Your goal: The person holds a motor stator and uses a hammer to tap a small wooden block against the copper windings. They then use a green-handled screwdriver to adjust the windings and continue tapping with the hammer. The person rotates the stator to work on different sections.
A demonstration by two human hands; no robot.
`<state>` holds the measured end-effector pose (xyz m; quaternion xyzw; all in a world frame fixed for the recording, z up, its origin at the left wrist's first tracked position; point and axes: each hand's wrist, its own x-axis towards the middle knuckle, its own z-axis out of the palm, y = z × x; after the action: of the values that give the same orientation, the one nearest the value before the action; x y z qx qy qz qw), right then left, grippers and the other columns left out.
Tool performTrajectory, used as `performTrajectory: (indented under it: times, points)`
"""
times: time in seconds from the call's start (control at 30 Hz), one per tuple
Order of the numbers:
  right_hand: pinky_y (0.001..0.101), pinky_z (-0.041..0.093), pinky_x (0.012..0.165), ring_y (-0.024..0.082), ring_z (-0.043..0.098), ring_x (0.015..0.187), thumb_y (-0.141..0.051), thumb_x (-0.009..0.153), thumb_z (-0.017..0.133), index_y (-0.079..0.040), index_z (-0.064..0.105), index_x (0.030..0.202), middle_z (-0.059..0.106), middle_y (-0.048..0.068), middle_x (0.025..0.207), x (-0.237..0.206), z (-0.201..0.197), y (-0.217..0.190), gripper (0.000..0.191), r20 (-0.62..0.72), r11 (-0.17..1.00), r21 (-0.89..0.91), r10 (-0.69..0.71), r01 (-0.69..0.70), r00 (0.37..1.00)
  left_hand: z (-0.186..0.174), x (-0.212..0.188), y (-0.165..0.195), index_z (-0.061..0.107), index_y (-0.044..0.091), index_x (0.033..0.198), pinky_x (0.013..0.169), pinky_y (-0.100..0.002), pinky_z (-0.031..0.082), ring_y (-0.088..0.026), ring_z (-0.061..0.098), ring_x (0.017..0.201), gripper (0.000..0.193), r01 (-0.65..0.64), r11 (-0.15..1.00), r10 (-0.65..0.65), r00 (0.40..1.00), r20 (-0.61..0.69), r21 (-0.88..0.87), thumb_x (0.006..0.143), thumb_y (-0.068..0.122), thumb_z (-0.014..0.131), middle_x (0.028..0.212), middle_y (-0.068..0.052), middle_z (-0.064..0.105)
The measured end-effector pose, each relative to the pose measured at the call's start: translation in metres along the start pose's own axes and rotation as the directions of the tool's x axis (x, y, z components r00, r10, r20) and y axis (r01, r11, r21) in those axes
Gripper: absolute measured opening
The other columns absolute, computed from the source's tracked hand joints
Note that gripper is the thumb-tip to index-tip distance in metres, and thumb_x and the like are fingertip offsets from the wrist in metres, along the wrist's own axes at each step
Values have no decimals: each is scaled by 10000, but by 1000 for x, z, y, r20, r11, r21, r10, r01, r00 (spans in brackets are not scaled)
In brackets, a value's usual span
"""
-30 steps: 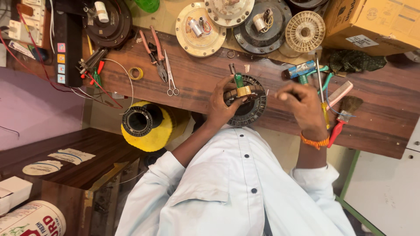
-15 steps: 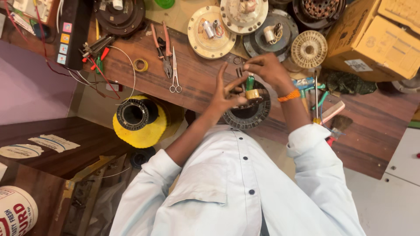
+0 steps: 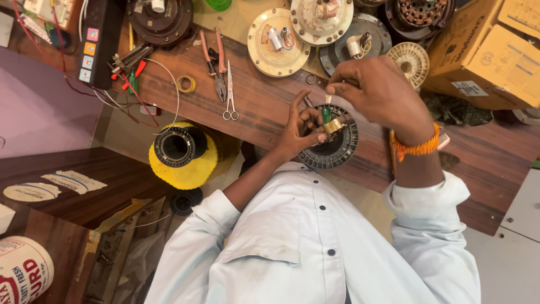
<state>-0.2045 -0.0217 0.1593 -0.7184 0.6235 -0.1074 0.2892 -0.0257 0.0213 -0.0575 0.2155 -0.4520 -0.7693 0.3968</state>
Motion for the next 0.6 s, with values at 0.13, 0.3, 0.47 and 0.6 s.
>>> performTrajectory:
  times: [0.13, 0.3, 0.47, 0.6]
  points:
    - [380, 468, 534, 235, 642, 529, -189, 980, 718, -76, 788, 1008, 717, 112, 717, -39, 3, -24, 136, -165, 999, -45, 7, -15, 986, 1, 1, -6, 66, 165, 1647, 988, -302, 422, -118, 480, 1013, 1048, -37, 998, 37, 999, -2, 51, 906, 136, 807, 1098, -26, 551]
    - [308, 500, 577, 163, 684, 637, -154, 989, 734, -55, 753, 1017, 732, 98, 836, -72, 24, -27, 105, -379, 993, 103, -20, 63, 925, 2, 2, -9, 118, 167, 1633, 1005, -304, 418, -127, 516, 1063, 1003, -62, 998, 62, 998, 10, 18, 909, 158, 813, 1131, -24, 571]
    - [313, 478, 504, 147, 645, 567, -147, 1012, 707, -50, 756, 1014, 712, 77, 768, -38, 30, -14, 108, -330, 984, 173, 84, -28, 940, -2, -1, -2, 304, 123, 1576, 1029, -326, 460, -139, 541, 1107, 829, 36, 997, -37, 999, 12, 62, 919, 194, 805, 1143, -21, 550]
    - [372, 474, 545, 196, 625, 534, -202, 1022, 732, -49, 775, 970, 716, 94, 730, 9, 43, -14, 168, -314, 998, 46, -33, 50, 949, -2, 0, 0, 352, 101, 1543, 1010, -335, 488, -146, 548, 1107, 749, 60, 997, -61, 998, 22, 48, 942, 226, 782, 1189, -33, 556]
